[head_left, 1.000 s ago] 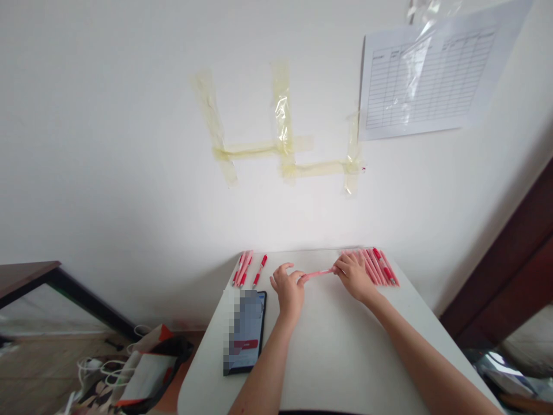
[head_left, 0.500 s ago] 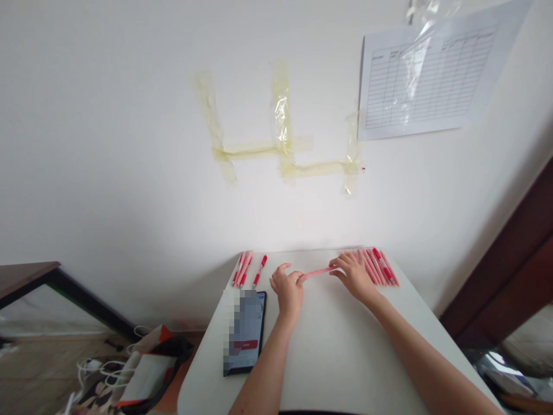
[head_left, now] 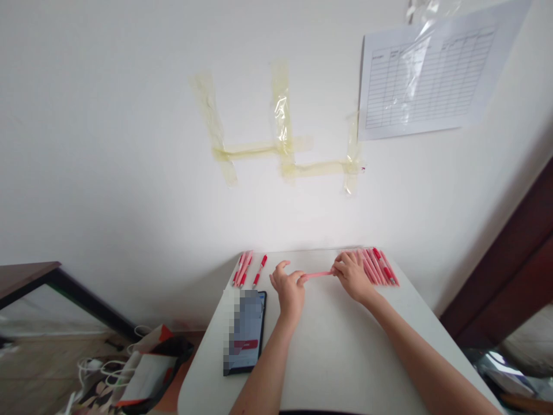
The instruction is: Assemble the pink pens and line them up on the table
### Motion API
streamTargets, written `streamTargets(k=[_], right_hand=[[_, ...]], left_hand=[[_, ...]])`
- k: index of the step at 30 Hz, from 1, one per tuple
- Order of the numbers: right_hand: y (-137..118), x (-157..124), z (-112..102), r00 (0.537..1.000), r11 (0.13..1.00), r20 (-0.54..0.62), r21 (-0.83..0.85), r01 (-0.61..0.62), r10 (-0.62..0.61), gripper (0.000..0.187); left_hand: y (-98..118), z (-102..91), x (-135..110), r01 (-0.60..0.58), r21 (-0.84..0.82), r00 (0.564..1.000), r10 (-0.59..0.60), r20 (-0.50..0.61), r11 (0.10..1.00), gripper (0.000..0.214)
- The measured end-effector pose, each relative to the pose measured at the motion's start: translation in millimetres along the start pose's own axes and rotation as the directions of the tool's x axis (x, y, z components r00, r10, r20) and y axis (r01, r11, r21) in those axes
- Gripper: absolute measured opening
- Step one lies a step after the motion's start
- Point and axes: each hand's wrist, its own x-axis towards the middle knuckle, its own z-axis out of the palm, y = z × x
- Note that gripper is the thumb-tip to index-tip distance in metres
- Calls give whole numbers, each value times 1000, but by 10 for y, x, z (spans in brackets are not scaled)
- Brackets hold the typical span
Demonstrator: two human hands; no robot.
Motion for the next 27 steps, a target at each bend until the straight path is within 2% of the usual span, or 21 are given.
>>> streamTargets(k=[4,8,11,14,17,19,21,24,27], right_hand=[[-1,-7,10,1000,1000,12,-3,-23,23,30],[21,-3,28,999,998,-35,58,-37,39,28],[71,27,55,995,961,-66,272,-51,71,33],[121,67,71,986,835,-61,541,-96,152,37],[124,83,61,960,689,-3,697,-199,280,41],[99,77,50,932,548,82,789,-277,353,42],[62,68,42,909,355,169,881,-312,380,41],[14,67,32,889,34,263,954,-297,375,36],[6,78,12,861,-208,330,941,-267,387,31]], left_hand=[[20,0,-9,-11,-2,1000,11,4,1000,12],[5,7,-9,7,3,1000,-7,9,1000,14],[-1,8,-11,14,8,1000,-14,5,1000,16],[16,-1,-15,17,21,1000,-17,8,1000,15],[46,-17,-21,16,34,1000,-17,22,999,13],[64,-21,-30,7,39,999,-9,40,999,11],[75,-13,-44,-12,45,998,9,63,999,9],[69,26,-74,-60,61,992,53,114,996,11],[34,77,-102,-74,97,979,54,198,993,25]])
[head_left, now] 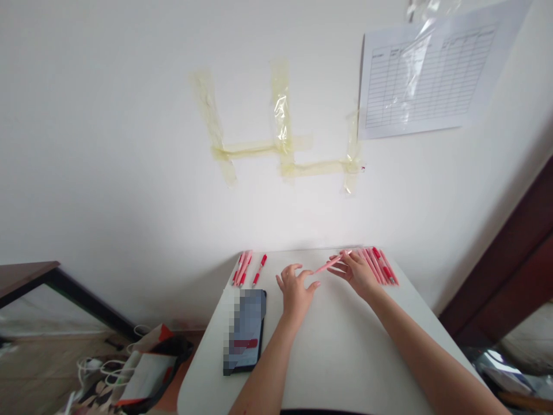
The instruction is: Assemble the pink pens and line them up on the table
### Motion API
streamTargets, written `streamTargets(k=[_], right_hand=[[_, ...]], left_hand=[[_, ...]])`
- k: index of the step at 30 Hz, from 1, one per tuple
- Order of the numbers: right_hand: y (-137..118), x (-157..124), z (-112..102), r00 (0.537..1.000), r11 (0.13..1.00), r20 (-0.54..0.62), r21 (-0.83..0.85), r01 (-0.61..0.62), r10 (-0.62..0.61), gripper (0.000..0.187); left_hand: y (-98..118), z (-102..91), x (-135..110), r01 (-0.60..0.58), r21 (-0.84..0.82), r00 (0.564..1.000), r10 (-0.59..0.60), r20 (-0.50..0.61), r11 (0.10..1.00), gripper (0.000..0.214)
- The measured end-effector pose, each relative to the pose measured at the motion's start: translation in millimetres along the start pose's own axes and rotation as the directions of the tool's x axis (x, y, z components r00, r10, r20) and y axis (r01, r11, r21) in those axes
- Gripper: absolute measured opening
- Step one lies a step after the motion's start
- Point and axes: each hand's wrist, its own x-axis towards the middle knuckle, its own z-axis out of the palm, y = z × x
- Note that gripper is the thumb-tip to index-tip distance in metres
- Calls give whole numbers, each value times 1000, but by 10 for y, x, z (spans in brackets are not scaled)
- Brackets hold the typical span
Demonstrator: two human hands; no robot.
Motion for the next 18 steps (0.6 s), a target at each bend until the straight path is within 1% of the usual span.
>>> streamTargets(k=[3,6,8,10,12,16,18], right_hand=[[-31,18,-29,1000,984,-27,179,-12,17,27],[-47,50,-81,998,950,-66,313,8,13,22],[-55,72,-111,996,927,-90,375,5,30,17],[-70,85,-133,993,909,-91,417,-30,75,16],[-95,84,-147,992,891,-46,445,-84,116,20],[-149,52,-164,986,862,84,480,-166,144,30],[-165,37,-166,981,853,108,483,-196,163,31]], left_hand=[[-43,43,-10,33,65,991,-42,131,997,37],[-74,55,-15,28,110,971,-54,232,993,39],[-81,53,-18,20,120,967,-49,249,993,39],[-82,51,-22,18,120,968,-48,247,993,39],[-82,54,-24,17,117,969,-46,244,993,39],[-91,66,-24,10,127,970,-40,239,992,38],[-93,68,-25,3,133,970,-35,239,991,38]])
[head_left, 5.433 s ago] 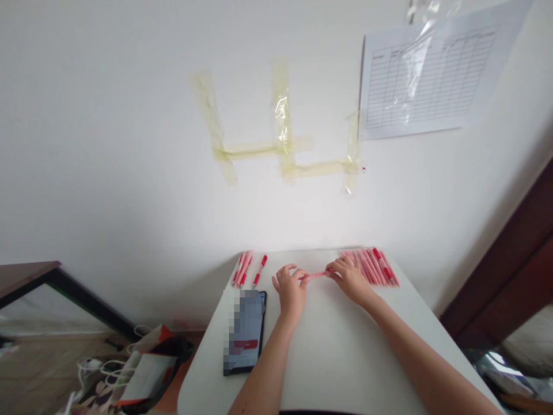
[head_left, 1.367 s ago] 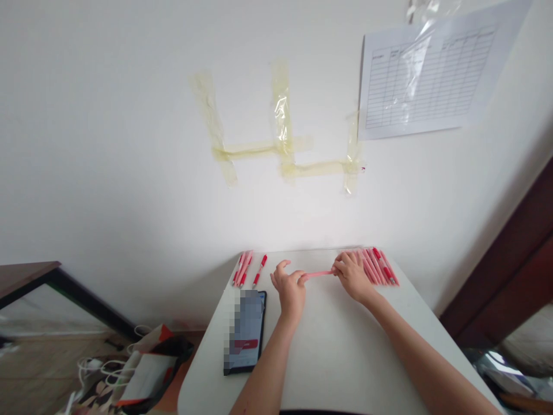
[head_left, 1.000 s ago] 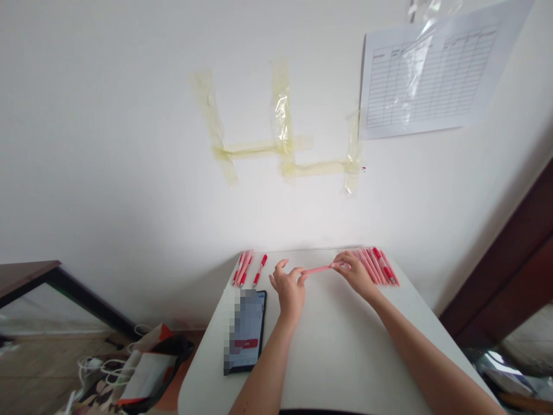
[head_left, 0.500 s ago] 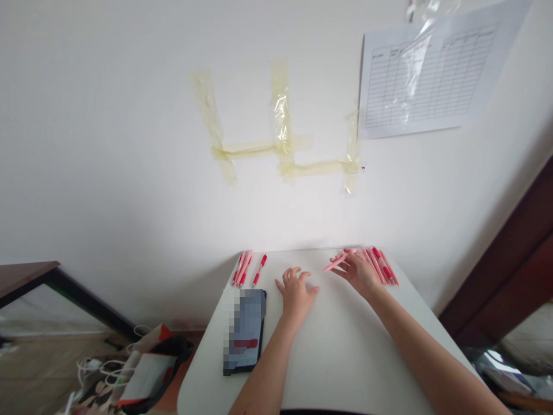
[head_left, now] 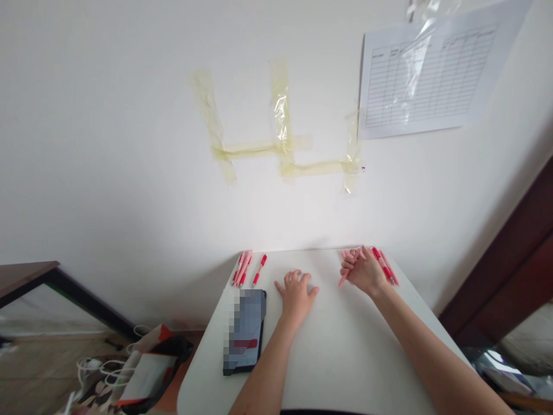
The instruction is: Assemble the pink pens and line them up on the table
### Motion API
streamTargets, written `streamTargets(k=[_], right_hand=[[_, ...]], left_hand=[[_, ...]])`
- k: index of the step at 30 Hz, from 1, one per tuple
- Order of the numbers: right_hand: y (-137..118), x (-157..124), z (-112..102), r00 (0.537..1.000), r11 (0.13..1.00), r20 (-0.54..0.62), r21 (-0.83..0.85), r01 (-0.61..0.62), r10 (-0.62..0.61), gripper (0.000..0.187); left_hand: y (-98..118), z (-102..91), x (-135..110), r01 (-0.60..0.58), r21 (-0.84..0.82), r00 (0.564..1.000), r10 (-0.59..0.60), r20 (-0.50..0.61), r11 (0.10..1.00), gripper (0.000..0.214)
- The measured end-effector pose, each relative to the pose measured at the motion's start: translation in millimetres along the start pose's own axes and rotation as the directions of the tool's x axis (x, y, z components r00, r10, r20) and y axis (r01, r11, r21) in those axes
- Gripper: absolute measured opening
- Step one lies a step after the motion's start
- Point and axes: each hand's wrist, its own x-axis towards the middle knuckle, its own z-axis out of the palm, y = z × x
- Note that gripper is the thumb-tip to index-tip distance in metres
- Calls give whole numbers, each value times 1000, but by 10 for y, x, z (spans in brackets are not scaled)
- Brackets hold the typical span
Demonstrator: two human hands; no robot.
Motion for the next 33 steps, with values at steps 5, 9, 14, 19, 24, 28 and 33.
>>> streamTargets(k=[5,9,14,19,24,28,33], right_hand=[[-13,-20,33,999,1000,-29,-10,-27,26,29],[-24,-34,50,999,1000,-39,-18,-25,24,28],[-19,-43,50,1000,1000,-29,-22,-1,1,33],[-4,-39,64,999,999,-33,-51,14,-16,34],[-2,-32,73,996,987,-63,-153,52,-62,30],[6,-30,76,997,988,-51,-141,56,-64,33],[14,-29,70,998,996,-39,-80,36,-40,32]], left_hand=[[11,-9,-8,1,16,1000,-1,10,1000,39],[22,-18,-10,3,21,1000,-3,17,1000,40],[29,-32,-12,14,13,999,-14,32,1000,40],[27,-34,-17,8,-2,1000,-8,25,1000,40],[29,-35,-17,13,22,999,-14,37,1000,41],[35,-38,-16,14,28,999,-15,39,999,42],[32,-38,-18,9,16,999,-9,34,1000,40]])
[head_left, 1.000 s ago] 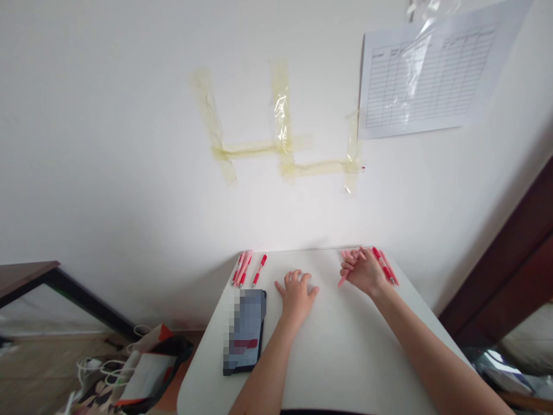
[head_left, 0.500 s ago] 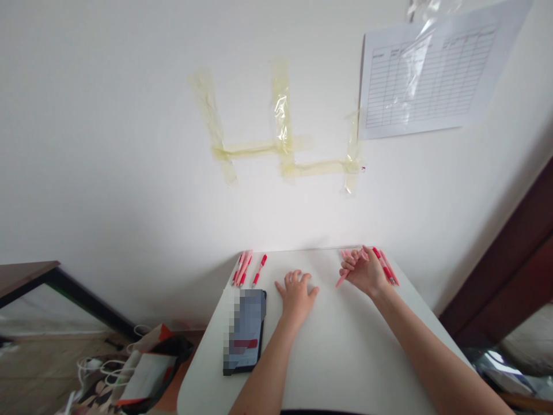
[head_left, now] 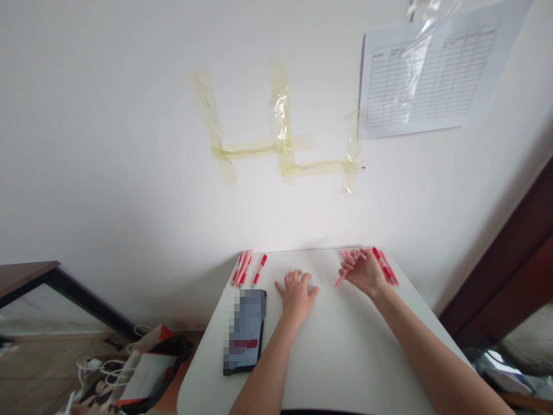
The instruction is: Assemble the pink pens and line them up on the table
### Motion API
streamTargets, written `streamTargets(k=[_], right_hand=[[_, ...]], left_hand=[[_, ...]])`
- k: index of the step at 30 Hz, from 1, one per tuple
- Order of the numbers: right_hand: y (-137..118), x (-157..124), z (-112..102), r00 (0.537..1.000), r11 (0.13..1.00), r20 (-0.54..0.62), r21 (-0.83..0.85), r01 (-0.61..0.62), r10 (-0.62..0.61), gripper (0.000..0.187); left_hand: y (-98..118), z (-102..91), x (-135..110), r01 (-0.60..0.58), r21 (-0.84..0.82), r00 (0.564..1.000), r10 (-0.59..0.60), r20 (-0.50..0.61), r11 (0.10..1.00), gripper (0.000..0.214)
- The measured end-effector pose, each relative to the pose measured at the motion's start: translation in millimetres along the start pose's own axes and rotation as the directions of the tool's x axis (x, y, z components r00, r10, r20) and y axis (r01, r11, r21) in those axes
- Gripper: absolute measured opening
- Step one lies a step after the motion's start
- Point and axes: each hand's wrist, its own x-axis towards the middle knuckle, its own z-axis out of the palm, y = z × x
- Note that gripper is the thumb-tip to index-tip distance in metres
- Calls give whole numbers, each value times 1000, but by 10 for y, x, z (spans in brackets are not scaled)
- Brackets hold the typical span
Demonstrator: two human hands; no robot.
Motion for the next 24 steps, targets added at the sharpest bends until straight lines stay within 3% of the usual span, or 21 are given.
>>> streamTargets(k=[6,13,19,24], right_hand=[[12,7,-18,1000,999,22,-54,6,-4,41],[4,6,-16,1000,997,-25,-74,12,-14,18],[-34,63,-96,996,971,-57,-233,47,-62,40],[-91,91,-152,987,930,-56,-347,123,-151,36]], left_hand=[[-6,6,2,-1,-8,1000,1,-11,1000,40],[-8,15,4,-3,1,1000,3,-12,1000,41],[5,-9,-1,2,39,1000,-2,14,999,43],[6,-15,-4,5,22,1000,-5,15,1000,42]])
